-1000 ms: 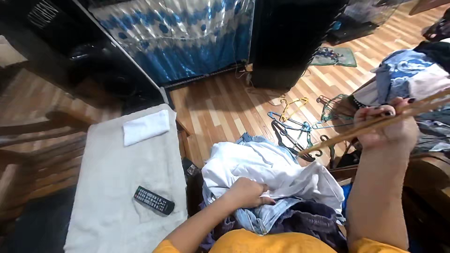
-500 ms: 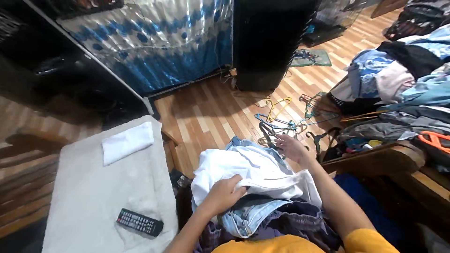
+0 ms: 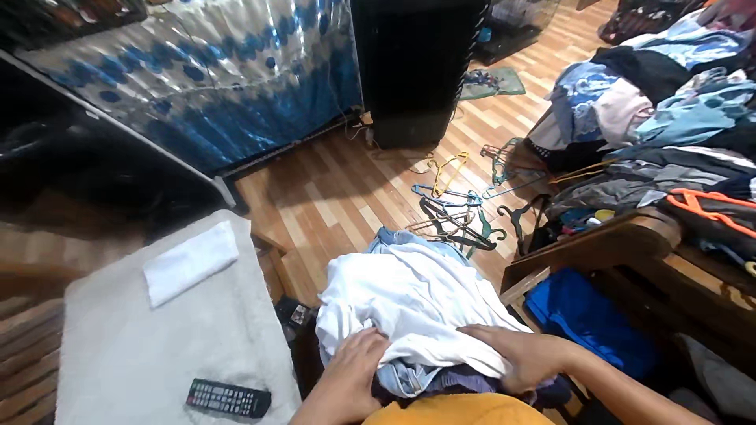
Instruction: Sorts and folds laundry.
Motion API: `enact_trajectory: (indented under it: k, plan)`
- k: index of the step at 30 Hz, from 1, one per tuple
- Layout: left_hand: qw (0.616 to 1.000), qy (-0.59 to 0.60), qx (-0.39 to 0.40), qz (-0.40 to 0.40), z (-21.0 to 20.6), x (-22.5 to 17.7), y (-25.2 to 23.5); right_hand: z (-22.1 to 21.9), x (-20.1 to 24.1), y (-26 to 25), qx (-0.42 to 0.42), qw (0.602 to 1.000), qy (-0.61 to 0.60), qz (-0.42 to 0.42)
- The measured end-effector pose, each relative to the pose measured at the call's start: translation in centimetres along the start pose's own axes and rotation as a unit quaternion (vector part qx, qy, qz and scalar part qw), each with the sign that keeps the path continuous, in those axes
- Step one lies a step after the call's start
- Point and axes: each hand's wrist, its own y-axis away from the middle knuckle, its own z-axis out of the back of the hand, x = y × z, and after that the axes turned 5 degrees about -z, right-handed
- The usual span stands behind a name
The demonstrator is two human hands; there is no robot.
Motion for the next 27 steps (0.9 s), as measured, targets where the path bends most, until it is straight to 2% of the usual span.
enact_trajectory:
  k: [3,5,7,9,11,12,13,14,16,17,18,20,22,24,25,27]
  plan:
    - [0.995,-0.044,-0.088,0.021,-1.2,0.6,-2.1,-1.0,-0.5,-2.4,-0.194,0.975,0.088,-0.062]
    - [0.991,0.016,-0.101,0.084,1.5,0.7,-3.2,0.4,0.1,-3.4,-0.237,0.969,0.027,-0.060]
    - [0.980,0.127,-0.110,0.105,6.3,0.6,-3.6,4.1,3.3,-2.4,-0.169,0.981,-0.095,-0.027]
    - [0.949,0.296,-0.104,0.020,11.4,-0.3,-2.8,8.0,7.4,-0.8,-0.036,0.987,-0.154,0.036]
    - [0.901,0.432,0.014,-0.044,15.2,-1.6,-2.8,10.6,10.8,-0.3,0.101,0.986,-0.121,0.058]
    - [0.896,0.434,0.084,-0.035,16.2,-1.8,-3.3,11.6,11.9,-0.7,0.143,0.986,-0.070,0.043]
    - [0.908,0.396,0.138,-0.003,16.6,-1.7,-4.2,12.3,12.5,-1.6,0.152,0.988,-0.001,0.025]
    - [0.928,0.332,0.167,0.038,16.1,-1.1,-5.3,12.9,12.2,-2.9,0.126,0.989,0.077,0.015]
    - [0.966,0.173,0.158,0.106,13.0,1.8,-7.5,14.0,10.0,-5.9,-0.012,0.969,0.243,-0.035]
    - [0.976,0.092,0.147,0.134,11.4,3.3,-8.4,14.4,9.1,-7.1,-0.081,0.952,0.291,-0.052]
    - [0.980,0.039,0.131,0.146,10.2,4.3,-8.9,14.9,9.0,-7.7,-0.114,0.948,0.293,-0.045]
    - [0.985,0.030,0.104,0.134,9.5,4.2,-9.5,15.1,10.2,-7.5,-0.156,0.968,0.198,0.008]
    - [0.988,0.056,0.086,0.116,9.5,3.6,-9.7,15.0,10.6,-6.8,-0.232,0.969,0.058,0.064]
    - [0.990,0.057,0.085,0.094,9.4,3.9,-9.5,15.9,10.9,-5.7,-0.299,0.936,-0.130,0.130]
    - [0.990,0.054,0.094,0.093,9.1,4.2,-9.2,16.6,11.4,-5.0,-0.323,0.916,-0.185,0.150]
    - [0.985,0.042,0.119,0.115,8.3,4.1,-8.8,17.4,12.0,-4.4,-0.347,0.911,-0.159,0.157]
